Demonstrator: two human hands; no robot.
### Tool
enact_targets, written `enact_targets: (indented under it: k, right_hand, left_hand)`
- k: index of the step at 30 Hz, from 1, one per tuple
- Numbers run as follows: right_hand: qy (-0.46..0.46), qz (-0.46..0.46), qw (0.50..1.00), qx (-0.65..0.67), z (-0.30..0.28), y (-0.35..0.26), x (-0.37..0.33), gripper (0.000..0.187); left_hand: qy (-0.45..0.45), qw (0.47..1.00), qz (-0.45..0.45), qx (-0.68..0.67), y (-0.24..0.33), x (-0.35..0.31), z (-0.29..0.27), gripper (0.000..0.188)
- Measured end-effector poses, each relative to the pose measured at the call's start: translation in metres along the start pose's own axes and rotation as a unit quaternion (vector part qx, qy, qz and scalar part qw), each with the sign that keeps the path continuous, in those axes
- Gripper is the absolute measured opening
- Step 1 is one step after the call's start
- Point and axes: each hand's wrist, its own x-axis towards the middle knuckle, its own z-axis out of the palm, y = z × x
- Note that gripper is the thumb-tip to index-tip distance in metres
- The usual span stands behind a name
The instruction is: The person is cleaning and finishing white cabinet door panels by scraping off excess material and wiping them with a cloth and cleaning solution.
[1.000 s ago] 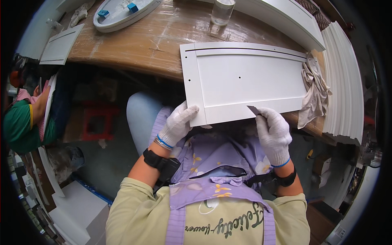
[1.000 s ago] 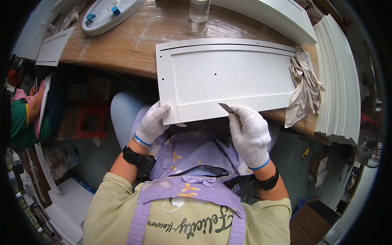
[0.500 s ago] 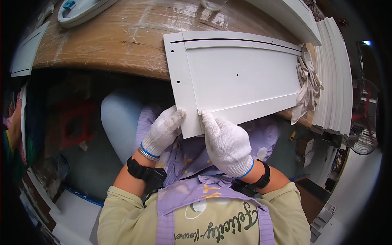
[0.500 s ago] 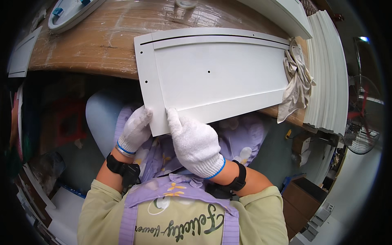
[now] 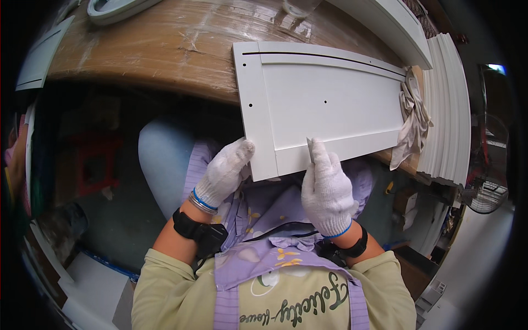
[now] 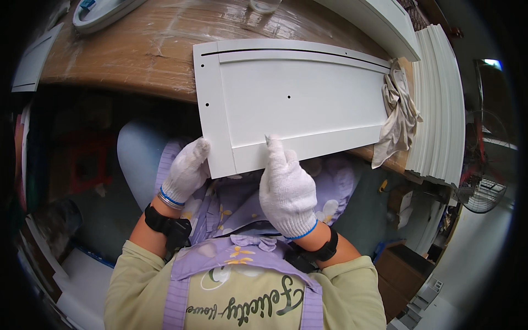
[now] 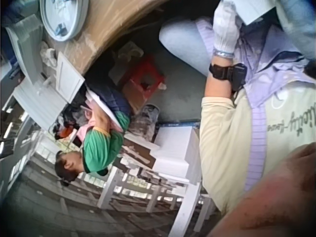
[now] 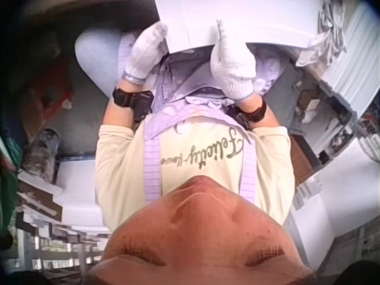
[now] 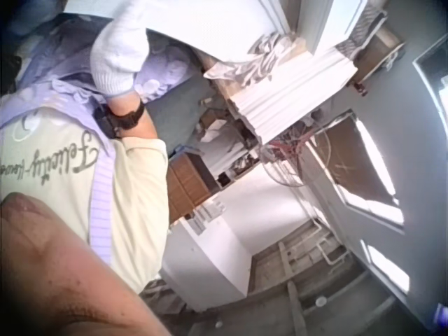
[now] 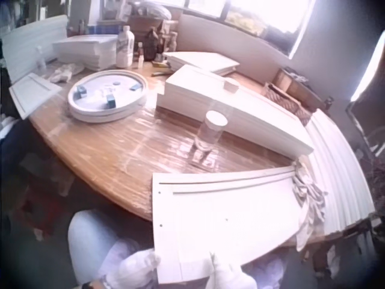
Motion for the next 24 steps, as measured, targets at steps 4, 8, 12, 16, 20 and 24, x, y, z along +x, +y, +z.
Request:
enact_targets:
  k: [4, 8, 12, 16, 20, 24]
  right_hand:
    - [-0.074, 0.007, 0.996, -0.051, 0.003, -0.008, -0.008, 0.063]
    - [-0.11, -0.037, 0.992, 0.057, -0.001, -0.022, -0.004, 0.055]
    - [0.145, 0.066, 0.986, -0.056, -0.013, 0.058, -0.001, 0.044]
    - [0.041, 0.089, 0.987, -0.131, -0.012, 0.054, -0.008, 0.047]
    - [-0.093, -0.08, 0.992, -0.026, 0.008, -0.016, 0.001, 0.058]
    - [-0.033, -0.016, 0.999, 0.009, 0.0, 0.001, 0.008, 0.052]
  left_hand:
    - [-0.013, 0.999, 0.023, -0.032, 0.0, 0.002, 0.011, 0.058]
    - [-0.01, 0.999, 0.05, -0.007, -0.003, 0.002, 0.005, 0.061]
    - [-0.024, 0.999, 0.036, -0.033, -0.001, 0.0, 0.006, 0.063]
    - [-0.042, 0.998, 0.036, -0.019, -0.004, 0.002, 0.001, 0.062]
    - [0.0, 0.998, 0.063, 0.024, -0.004, 0.003, 0.004, 0.062]
    - [-0.014, 0.999, 0.047, -0.005, -0.004, 0.001, 0.001, 0.06]
